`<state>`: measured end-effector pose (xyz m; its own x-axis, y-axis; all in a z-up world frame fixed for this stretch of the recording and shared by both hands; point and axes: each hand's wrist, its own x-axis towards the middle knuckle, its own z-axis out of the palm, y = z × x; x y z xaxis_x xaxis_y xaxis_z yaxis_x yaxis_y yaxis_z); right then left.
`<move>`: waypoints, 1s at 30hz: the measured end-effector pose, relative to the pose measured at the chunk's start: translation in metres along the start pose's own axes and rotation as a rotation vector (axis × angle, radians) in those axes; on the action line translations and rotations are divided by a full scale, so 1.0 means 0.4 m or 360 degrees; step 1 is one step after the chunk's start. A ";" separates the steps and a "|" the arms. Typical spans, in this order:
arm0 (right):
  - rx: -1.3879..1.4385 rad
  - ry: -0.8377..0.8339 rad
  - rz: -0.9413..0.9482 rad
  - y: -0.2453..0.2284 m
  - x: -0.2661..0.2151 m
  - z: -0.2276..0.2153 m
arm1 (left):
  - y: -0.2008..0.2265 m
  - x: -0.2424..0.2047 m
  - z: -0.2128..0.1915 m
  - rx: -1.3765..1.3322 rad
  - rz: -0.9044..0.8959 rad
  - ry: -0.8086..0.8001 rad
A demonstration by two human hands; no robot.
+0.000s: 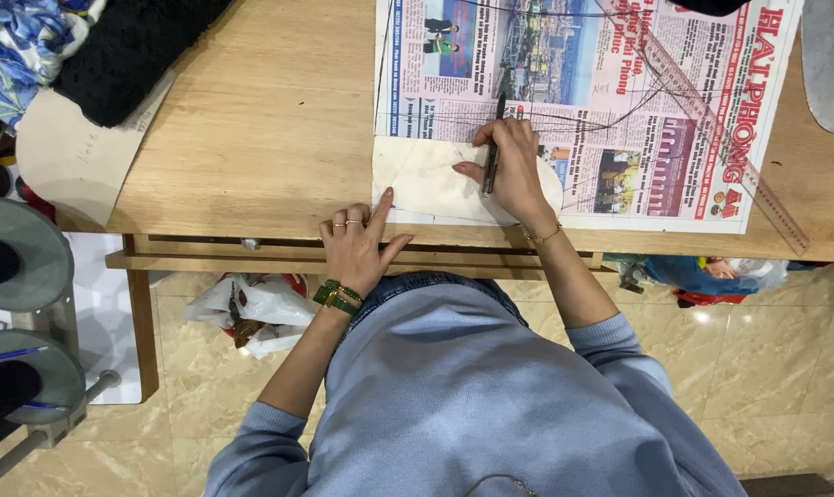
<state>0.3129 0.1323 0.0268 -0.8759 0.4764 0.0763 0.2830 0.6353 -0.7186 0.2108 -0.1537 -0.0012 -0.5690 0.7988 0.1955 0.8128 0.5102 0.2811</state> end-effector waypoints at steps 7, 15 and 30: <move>0.0003 -0.0010 0.0001 -0.009 0.003 -0.005 | -0.002 -0.004 0.016 0.0053 0.0007 0.0028; 0.0004 -0.0021 0.0012 -0.010 0.003 -0.006 | -0.004 -0.002 0.015 0.0066 0.0020 0.0054; 0.0123 0.0604 0.0175 -0.026 -0.049 -0.142 | -0.002 0.042 -0.020 -0.0127 -0.0154 0.0150</move>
<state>0.3495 0.1509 0.0722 -0.6313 0.7389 0.2355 0.3239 0.5272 -0.7856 0.1995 -0.1432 0.0091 -0.6562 0.7119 0.2501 0.7434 0.5532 0.3758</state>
